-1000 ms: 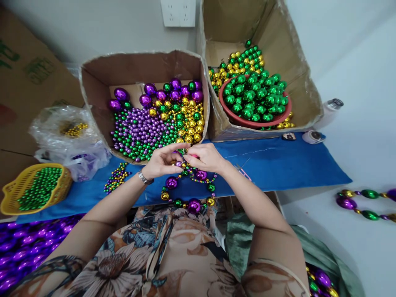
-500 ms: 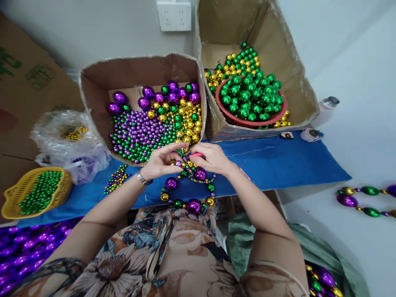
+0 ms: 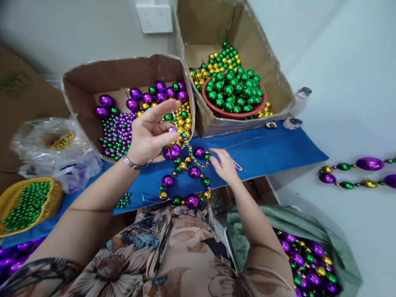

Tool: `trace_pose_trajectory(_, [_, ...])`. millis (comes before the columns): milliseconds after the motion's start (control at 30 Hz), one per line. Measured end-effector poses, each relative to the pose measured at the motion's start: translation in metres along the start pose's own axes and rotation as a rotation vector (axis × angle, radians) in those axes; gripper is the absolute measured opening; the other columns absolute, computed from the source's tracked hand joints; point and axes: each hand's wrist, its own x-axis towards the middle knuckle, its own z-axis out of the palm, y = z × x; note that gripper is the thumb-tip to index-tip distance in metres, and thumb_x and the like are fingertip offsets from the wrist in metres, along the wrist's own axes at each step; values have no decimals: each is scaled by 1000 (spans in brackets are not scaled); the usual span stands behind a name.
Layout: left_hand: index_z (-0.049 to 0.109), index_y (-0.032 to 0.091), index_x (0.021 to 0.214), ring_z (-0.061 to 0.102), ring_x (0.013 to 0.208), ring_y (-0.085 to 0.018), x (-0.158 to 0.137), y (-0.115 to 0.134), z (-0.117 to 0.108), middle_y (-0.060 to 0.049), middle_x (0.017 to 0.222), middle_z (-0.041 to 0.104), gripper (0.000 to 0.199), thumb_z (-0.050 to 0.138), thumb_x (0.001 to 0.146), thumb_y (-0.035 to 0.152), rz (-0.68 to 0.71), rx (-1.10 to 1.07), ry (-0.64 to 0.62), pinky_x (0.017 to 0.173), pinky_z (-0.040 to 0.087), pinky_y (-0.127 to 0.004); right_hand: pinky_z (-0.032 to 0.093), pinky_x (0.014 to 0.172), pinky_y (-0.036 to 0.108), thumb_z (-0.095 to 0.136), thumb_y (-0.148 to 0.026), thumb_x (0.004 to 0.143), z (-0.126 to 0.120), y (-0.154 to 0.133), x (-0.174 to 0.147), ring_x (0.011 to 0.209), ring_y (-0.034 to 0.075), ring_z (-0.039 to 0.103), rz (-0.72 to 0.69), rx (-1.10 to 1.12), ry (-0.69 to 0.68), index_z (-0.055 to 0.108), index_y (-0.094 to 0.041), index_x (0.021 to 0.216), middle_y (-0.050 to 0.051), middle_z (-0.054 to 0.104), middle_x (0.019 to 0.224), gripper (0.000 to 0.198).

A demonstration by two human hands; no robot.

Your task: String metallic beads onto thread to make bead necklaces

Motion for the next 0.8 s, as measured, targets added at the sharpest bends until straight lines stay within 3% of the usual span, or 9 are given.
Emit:
trace_pose_trajectory(133, [45, 26, 141, 50, 130, -31, 31, 13, 7, -6, 141, 50, 73, 68, 79, 58, 186, 50, 42, 88, 57, -30, 41, 107, 42, 60, -53, 85, 0, -36, 22, 125, 24, 52, -196, 322, -62, 36, -24, 145, 10, 53, 138, 71])
trace_pose_trajectory(300, [33, 19, 146, 39, 140, -25, 53, 35, 19, -8, 145, 46, 70, 50, 90, 57, 307, 146, 100, 93, 53, -24, 42, 106, 48, 73, -59, 70, 13, -62, 26, 125, 31, 52, -133, 351, -2, 36, -19, 141, 13, 52, 137, 89])
trace_pose_trajectory(400, [33, 6, 141, 41, 138, -23, 50, 54, 29, -11, 144, 46, 67, 39, 92, 51, 319, 200, 114, 86, 53, -22, 49, 97, 48, 72, -54, 73, 15, -82, 18, 111, 31, 60, -40, 288, 31, 39, -19, 138, 12, 62, 122, 81])
trace_pose_trajectory(467, [37, 0, 135, 46, 134, -22, 46, 66, 31, -13, 140, 50, 66, 45, 89, 46, 354, 178, 135, 80, 54, -19, 54, 86, 44, 64, -50, 81, 9, -89, 12, 94, 27, 65, 20, 311, 50, 40, -21, 136, 8, 67, 104, 67])
trace_pose_trajectory(600, [35, -3, 133, 50, 131, -15, 40, 80, 18, -13, 141, 50, 66, 60, 86, 36, 390, 231, 210, 83, 53, -15, 57, 79, 41, 60, -47, 86, -24, -89, -2, 81, 19, 64, 48, 455, 179, 42, -26, 133, 4, 64, 101, 54])
trace_pose_trajectory(700, [31, 1, 135, 47, 132, -9, 40, 77, 5, -8, 145, 47, 66, 62, 88, 37, 334, 348, 192, 83, 52, -12, 59, 77, 39, 63, -50, 84, -67, -93, -17, 81, 16, 65, 54, 541, 292, 42, -31, 131, 1, 62, 104, 56])
trace_pose_trajectory(800, [29, 2, 136, 46, 130, -5, 37, 62, 2, -4, 143, 47, 67, 59, 91, 42, 239, 410, 153, 100, 45, -14, 61, 75, 37, 65, -55, 81, -117, -111, -37, 83, 15, 66, 71, 518, 432, 42, -33, 130, -1, 61, 106, 58])
